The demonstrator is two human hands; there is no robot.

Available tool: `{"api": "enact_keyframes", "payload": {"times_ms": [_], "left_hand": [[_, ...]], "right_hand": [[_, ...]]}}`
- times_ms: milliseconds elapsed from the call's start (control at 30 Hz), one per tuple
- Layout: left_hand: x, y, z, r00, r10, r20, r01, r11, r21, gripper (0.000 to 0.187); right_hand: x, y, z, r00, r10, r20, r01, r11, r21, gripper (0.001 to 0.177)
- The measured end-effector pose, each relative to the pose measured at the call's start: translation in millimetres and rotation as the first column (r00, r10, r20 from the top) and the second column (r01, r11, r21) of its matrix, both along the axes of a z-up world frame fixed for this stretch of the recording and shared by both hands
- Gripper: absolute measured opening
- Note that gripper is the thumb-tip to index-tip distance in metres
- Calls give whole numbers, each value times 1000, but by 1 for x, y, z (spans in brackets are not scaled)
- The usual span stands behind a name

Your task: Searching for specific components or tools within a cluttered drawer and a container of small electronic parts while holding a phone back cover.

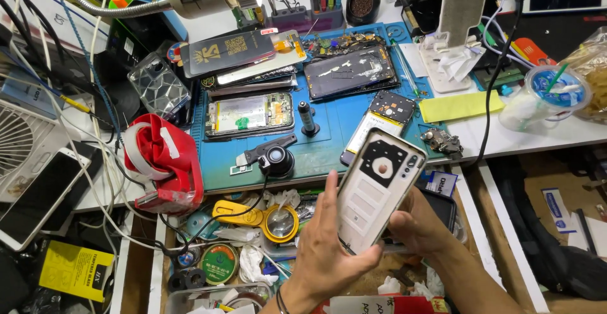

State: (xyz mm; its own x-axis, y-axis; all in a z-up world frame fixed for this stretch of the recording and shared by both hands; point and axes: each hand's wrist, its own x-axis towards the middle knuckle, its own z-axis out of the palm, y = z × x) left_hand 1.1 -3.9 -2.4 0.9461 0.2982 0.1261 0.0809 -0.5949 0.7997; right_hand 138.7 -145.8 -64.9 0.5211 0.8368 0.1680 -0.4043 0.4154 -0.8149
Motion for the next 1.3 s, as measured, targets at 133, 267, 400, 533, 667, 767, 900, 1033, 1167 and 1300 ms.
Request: {"api": "enact_keyframes", "payload": {"times_ms": [133, 267, 400, 533, 667, 767, 900, 1033, 1167, 1300], "left_hand": [[1, 14, 3, 991, 124, 53, -124, 992, -7, 117], [1, 25, -1, 974, 178, 142, -190, 979, 75, 116], [1, 29, -7, 969, 187, 161, -214, 962, 171, 117], [2, 32, -12, 969, 187, 163, -219, 952, 215, 118], [4, 34, -13, 966, 208, 155, -240, 943, 230, 118], [4, 35, -13, 966, 219, 139, -249, 935, 252, 119], [5, 35, -14, 968, 211, 134, -240, 933, 266, 120], [5, 35, -15, 970, 209, 125, -236, 936, 260, 119], [6, 36, -16, 971, 204, 123, -229, 940, 253, 118], [6, 36, -20, 973, 199, 115, -223, 940, 259, 119]], "right_hand": [[11, -6, 7, 987, -75, -145, 55, 989, -141, 103], [15, -7, 15, 961, -225, -161, 195, 964, -183, 97], [14, -7, 20, 958, -244, -151, 215, 959, -186, 74], [12, -1, 27, 963, -228, -147, 214, 971, -103, 71], [11, 0, 36, 967, -200, -157, 201, 979, -10, 93], [11, 0, 37, 962, -250, -113, 246, 968, -55, 98], [12, 3, 38, 924, -352, -147, 313, 920, -236, 75], [13, 2, 32, 925, -339, -173, 305, 932, -197, 63], [13, 2, 31, 921, -342, -188, 298, 927, -227, 56], [13, 1, 30, 928, -324, -187, 282, 934, -218, 56]]}}
